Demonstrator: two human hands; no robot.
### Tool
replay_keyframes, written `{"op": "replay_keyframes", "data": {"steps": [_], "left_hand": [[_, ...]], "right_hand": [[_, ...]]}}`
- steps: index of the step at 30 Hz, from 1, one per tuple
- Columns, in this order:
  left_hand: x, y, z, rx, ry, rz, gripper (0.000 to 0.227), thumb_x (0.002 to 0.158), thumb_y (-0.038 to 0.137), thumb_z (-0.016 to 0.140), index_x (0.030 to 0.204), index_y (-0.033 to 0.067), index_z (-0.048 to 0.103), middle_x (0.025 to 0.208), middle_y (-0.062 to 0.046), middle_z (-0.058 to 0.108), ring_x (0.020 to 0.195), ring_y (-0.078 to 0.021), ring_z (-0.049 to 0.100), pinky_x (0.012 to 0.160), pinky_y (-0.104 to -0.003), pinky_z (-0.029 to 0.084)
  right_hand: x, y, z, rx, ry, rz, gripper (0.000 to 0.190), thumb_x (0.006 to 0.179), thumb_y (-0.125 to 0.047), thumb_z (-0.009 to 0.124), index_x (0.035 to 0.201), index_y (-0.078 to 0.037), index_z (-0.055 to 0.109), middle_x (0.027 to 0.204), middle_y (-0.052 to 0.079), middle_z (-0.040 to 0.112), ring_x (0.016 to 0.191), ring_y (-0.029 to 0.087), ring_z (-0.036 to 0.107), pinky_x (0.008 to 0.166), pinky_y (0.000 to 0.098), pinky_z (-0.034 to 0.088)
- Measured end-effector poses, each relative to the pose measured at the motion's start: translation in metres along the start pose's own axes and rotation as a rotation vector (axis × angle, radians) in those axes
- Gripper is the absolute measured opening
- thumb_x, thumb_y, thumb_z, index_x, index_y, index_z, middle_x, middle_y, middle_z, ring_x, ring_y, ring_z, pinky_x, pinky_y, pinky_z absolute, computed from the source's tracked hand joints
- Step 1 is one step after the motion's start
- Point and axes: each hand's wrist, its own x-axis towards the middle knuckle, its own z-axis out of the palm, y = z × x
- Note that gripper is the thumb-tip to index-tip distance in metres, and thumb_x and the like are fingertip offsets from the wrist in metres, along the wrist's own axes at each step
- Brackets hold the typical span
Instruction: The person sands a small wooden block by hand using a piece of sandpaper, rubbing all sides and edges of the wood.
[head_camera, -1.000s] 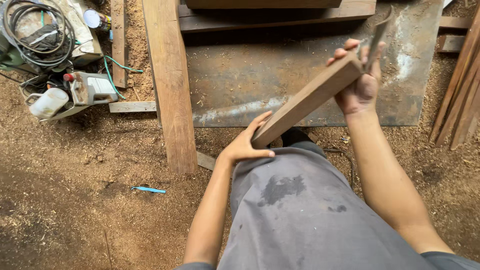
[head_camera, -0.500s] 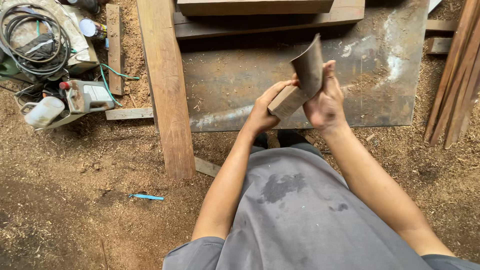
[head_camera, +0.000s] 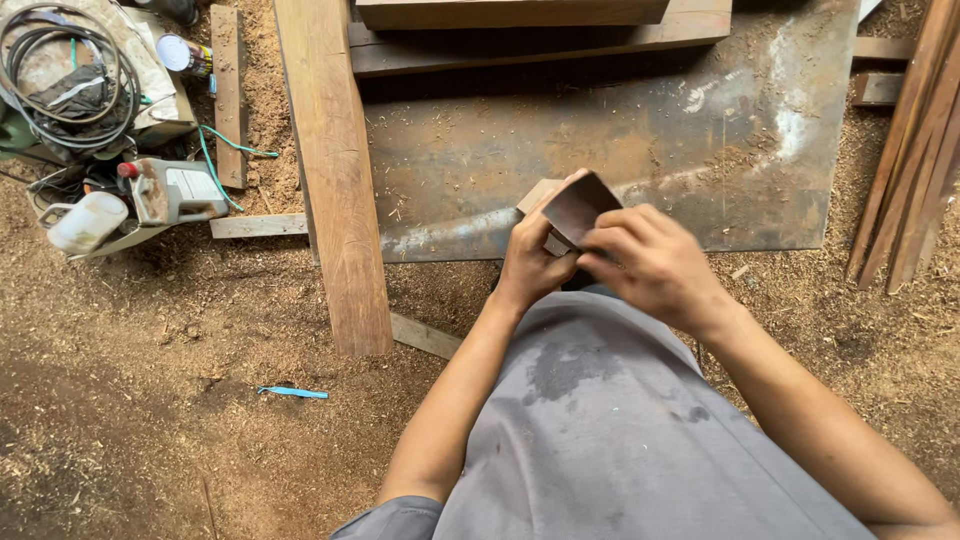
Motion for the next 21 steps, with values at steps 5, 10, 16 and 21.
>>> {"op": "replay_keyframes", "data": {"steps": [5,10,16,21], "left_hand": [[0.024,-0.006,-0.004,-0.021,-0.085,0.005,0.069,0.081,0.006,0.081,0.145,0.0061,0.058,0.149,-0.011,0.063,0.133,-0.0254,0.066,0.116,-0.036,0.053],[0.043,-0.014,-0.001,-0.072,-0.213,0.007,0.078,0.069,0.009,0.086,0.14,0.0042,0.055,0.146,-0.015,0.054,0.133,-0.031,0.056,0.116,-0.042,0.048],[0.022,-0.034,0.018,-0.067,-0.039,0.012,0.081,0.071,0.014,0.081,0.143,0.0062,0.046,0.131,-0.012,0.055,0.126,-0.0305,0.058,0.112,-0.043,0.05],[0.01,-0.049,0.028,0.035,-0.021,0.075,0.063,0.08,0.022,0.084,0.134,0.0138,0.053,0.123,-0.006,0.063,0.117,-0.0238,0.064,0.104,-0.038,0.053]], "right_hand": [[0.012,-0.005,0.014,0.158,-0.132,0.327,0.042,0.085,-0.013,0.07,0.125,-0.005,0.057,0.076,0.01,0.059,0.067,0.026,0.063,0.061,0.0398,0.054],[0.027,-0.003,0.016,-0.124,-0.047,0.32,0.04,0.091,-0.018,0.069,0.128,-0.01,0.058,0.083,0.011,0.067,0.073,0.027,0.069,0.063,0.0407,0.054],[0.03,-0.004,0.024,-0.13,0.05,0.136,0.018,0.103,-0.02,0.069,0.118,-0.011,0.064,0.09,0.004,0.073,0.072,0.021,0.072,0.059,0.0333,0.054],[0.015,-0.015,0.033,-0.248,-0.02,0.009,0.005,0.1,-0.014,0.064,0.101,-0.013,0.069,0.07,0.003,0.066,0.058,0.02,0.066,0.053,0.0359,0.05]]}}
